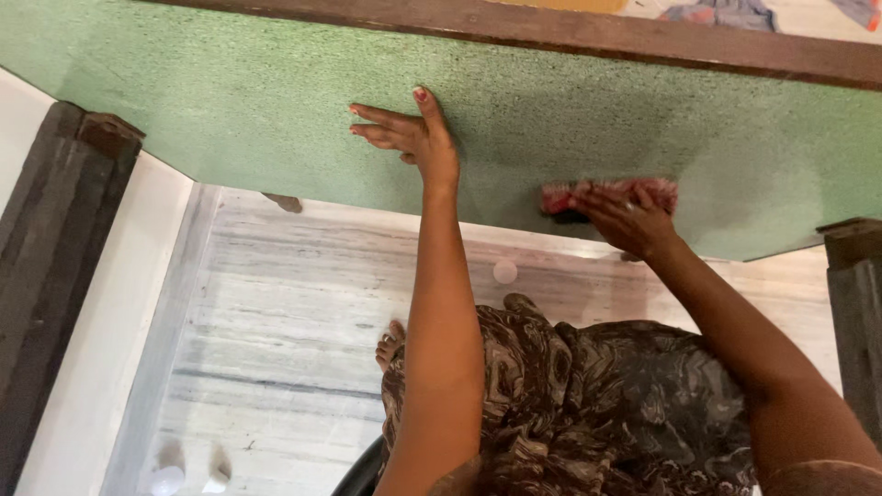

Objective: The person wipes the surface of a large glass panel with a patterned cloth. They use both hands to rub the cloth across the glass, moving from one side to the other in a repetitive cleaning motion.

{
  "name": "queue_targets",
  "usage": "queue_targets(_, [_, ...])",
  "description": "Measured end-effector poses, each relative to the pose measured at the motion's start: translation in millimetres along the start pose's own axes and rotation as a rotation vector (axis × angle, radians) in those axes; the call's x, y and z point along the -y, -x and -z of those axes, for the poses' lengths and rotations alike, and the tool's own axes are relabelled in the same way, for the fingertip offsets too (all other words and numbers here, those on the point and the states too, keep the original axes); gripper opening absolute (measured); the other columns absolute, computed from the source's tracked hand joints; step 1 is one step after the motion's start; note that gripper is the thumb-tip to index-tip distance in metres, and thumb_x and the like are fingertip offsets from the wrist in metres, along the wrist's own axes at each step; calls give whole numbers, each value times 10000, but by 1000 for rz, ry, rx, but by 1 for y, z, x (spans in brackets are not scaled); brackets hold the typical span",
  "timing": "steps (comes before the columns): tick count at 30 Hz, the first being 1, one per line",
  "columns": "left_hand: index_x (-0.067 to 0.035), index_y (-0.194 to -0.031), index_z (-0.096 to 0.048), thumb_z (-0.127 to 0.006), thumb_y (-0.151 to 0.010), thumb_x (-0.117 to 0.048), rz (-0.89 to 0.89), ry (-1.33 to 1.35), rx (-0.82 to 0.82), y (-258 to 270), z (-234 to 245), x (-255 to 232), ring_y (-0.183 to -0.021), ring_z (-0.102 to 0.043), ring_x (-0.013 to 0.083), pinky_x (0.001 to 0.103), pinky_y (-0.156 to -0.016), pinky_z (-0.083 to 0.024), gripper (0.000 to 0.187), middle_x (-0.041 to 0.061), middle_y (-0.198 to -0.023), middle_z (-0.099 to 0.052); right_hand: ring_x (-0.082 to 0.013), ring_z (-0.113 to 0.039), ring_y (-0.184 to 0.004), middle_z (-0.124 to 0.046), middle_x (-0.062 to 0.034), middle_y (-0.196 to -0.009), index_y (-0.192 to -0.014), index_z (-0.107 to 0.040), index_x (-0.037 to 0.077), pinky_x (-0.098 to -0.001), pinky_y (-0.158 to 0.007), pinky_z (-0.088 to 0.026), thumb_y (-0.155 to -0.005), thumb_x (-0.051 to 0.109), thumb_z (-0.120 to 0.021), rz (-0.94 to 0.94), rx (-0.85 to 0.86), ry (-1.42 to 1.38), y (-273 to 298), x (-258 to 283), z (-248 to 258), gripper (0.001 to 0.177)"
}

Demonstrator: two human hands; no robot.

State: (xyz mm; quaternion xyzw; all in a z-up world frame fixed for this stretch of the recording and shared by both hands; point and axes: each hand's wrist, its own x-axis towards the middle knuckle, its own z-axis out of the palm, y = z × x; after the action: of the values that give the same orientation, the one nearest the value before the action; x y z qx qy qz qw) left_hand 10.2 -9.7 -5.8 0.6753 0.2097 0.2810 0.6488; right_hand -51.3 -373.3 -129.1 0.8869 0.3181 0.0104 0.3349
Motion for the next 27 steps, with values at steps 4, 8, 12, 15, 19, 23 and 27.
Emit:
queue_targets(4, [-189,-1587,285,-260,-778,-945,14,2,9,0,2,-3,-1486,352,521,863,-1038,36,1235,258,-1610,424,-315,72,-1663,-105,2,-1808,-1540,-542,400,-645,-1226,91,-1089,659,-464,-403,-744,209,-28,-29,64,526])
queue_targets(8, [-172,-1604,247,-269,-872,-857,-26,-66,-38,6,4,-17,-1508,329,516,847,-1062,27,1126,276,-1619,410,-326,51,-1668,-72,-5,-1812,-1570,-604,444,-650,-1269,91,-1071,627,-508,-611,-983,162,-29,-62,124,540])
queue_targets(12, [-199,-1669,28,-357,-1090,-630,-459,-121,-202,41,-11,-47,-1578,157,440,728,-1219,33,819,225,-1712,225,-352,41,-1656,-81,-33,-1779,-1566,-529,399,-646,-1275,90,-1102,593,-507,-665,-945,22,-25,-55,158,503])
queue_targets(15, [-203,-1659,-281,-552,-1144,-283,-1053,-100,-105,90,-24,-58,-1627,-51,357,592,-1314,-48,588,125,-1769,-66,-379,-46,-1618,-264,-103,-1729,-1601,-550,246,-662,-1230,74,-1115,513,-565,-575,-930,-244,-13,-53,160,554])
queue_targets(19, [-189,-1651,-367,-588,-1135,-116,-1226,-283,519,135,-52,-58,-1562,-387,177,455,-1337,-228,566,20,-1709,-401,-389,-218,-1601,-541,-126,-1615,-1538,-549,18,-684,-1185,60,-1058,233,-552,-448,-967,-684,5,-56,149,526])
queue_targets(23, [-374,-1602,-396,-575,-1082,-208,-1129,-431,556,145,-77,-42,-1577,-345,167,412,-1349,-184,574,-18,-1706,-380,-317,-311,-1642,-597,-107,-1619,-1575,-553,-33,-625,-1298,-52,-1070,151,-526,-539,-965,-591,16,-54,128,538])
queue_targets(27, [-407,-1611,-358,-525,-1140,-409,-1275,-540,434,135,-90,-34,-1595,-230,174,491,-1318,-6,500,-30,-1696,-340,-337,-132,-1631,-383,-110,-1692,-1561,-630,163,-621,-1275,0,-1081,272,-615,-759,-958,-299,17,-53,109,492])
